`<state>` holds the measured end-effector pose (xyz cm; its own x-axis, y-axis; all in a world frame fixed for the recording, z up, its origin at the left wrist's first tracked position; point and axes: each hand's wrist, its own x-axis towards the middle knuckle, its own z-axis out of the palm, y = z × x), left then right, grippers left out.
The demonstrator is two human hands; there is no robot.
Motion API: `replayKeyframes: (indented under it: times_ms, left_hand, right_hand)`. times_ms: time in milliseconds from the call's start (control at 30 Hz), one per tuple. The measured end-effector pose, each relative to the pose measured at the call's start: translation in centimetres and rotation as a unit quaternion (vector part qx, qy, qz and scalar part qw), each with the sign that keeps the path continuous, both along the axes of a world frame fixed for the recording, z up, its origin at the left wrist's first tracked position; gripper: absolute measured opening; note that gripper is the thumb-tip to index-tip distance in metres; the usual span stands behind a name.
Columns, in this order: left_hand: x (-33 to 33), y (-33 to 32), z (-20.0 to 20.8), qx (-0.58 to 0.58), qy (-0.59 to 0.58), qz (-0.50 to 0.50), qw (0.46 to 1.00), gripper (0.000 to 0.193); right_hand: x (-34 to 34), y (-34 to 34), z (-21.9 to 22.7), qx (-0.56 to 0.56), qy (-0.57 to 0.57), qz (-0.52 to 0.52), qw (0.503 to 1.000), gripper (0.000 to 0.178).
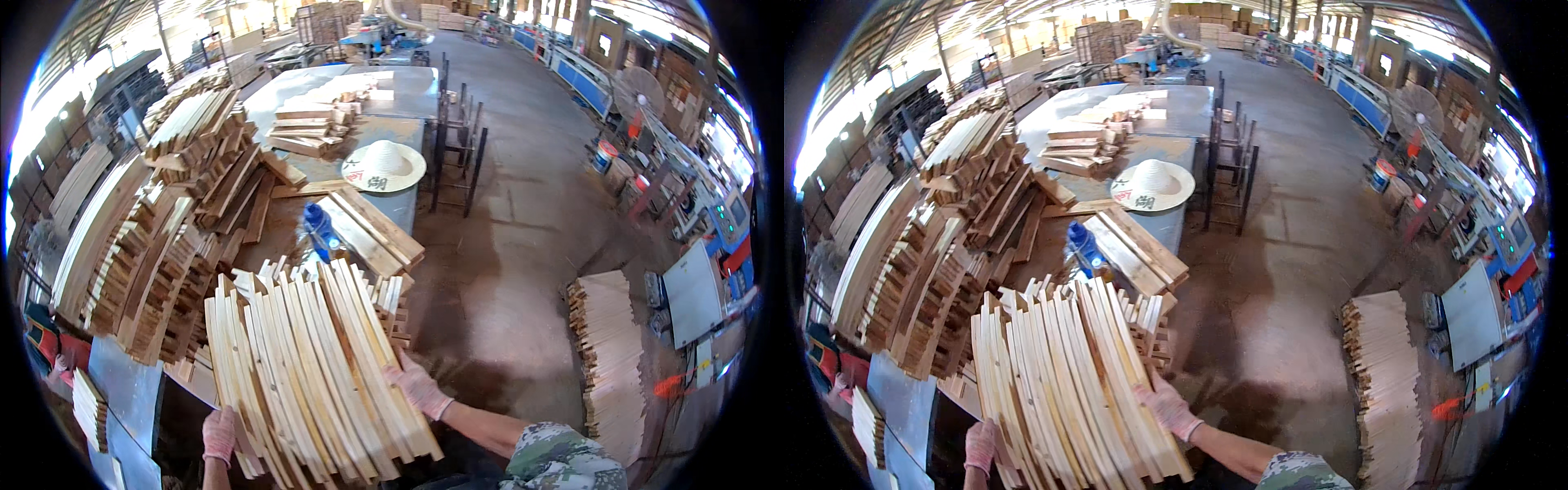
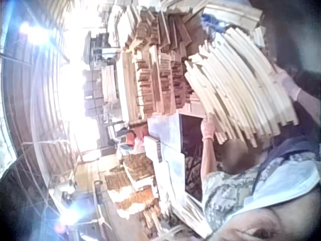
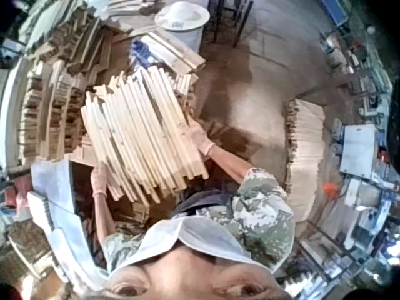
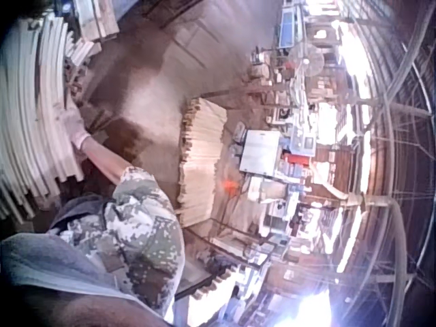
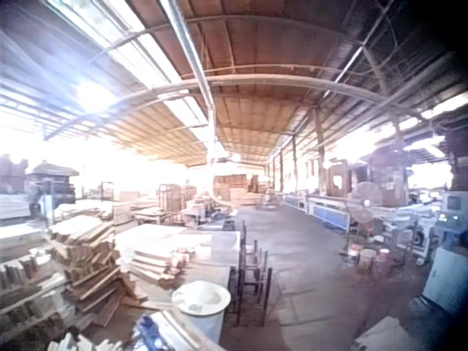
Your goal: The person picks up stacks of wooden planks from the floor and places them onto a conveyor belt. They repeatedly lift bundles of wood, align them, and arrange them on the belt while another worker is visible in the background.
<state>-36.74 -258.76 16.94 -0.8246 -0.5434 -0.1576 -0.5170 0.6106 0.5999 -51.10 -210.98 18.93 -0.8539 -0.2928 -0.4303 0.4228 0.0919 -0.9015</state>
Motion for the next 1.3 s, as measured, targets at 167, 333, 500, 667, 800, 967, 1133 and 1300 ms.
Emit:
replayKeyframes:
  times_ms: [167,333,500,667,800,967,1133,1300]
  left_hand:
    - [3.5,1.7,-1.9,0.310,0.154,0.127,0.930,0.031]
    - [2.6,1.5,-5.8,0.598,0.236,0.091,0.760,0.071]
    - [0.7,-2.5,-9.4,0.686,0.136,0.097,0.708,0.072]
    - [-0.8,-2.4,-7.9,0.670,0.116,0.073,0.729,0.080]
    - [-1.3,0.3,-3.1,0.658,0.155,0.057,0.735,0.091]
    - [2.5,0.3,-5.3,0.677,0.191,0.070,0.707,0.092]
    - [5.5,3.4,-2.7,0.550,0.262,0.083,0.789,0.096]
    - [12.5,10.6,6.7,0.500,0.326,0.087,0.798,0.106]
  right_hand:
    - [-1.5,0.5,-4.3,-0.069,0.035,0.003,0.997,0.075]
    - [-3.5,0.1,-2.4,0.000,-0.022,0.075,0.997,0.058]
    - [-6.0,-0.6,-3.6,-0.066,-0.093,0.036,0.993,0.045]
    - [-6.2,-0.6,-5.8,-0.167,-0.082,0.034,0.982,0.063]
    - [-6.3,1.1,-7.2,-0.181,-0.079,0.043,0.979,0.064]
    - [-5.2,1.7,-4.4,-0.164,-0.074,0.042,0.983,0.063]
    - [-4.6,3.1,-3.3,-0.234,-0.105,0.059,0.965,0.040]
    - [-5.6,4.3,-4.2,-0.258,-0.095,0.145,0.951,0.031]
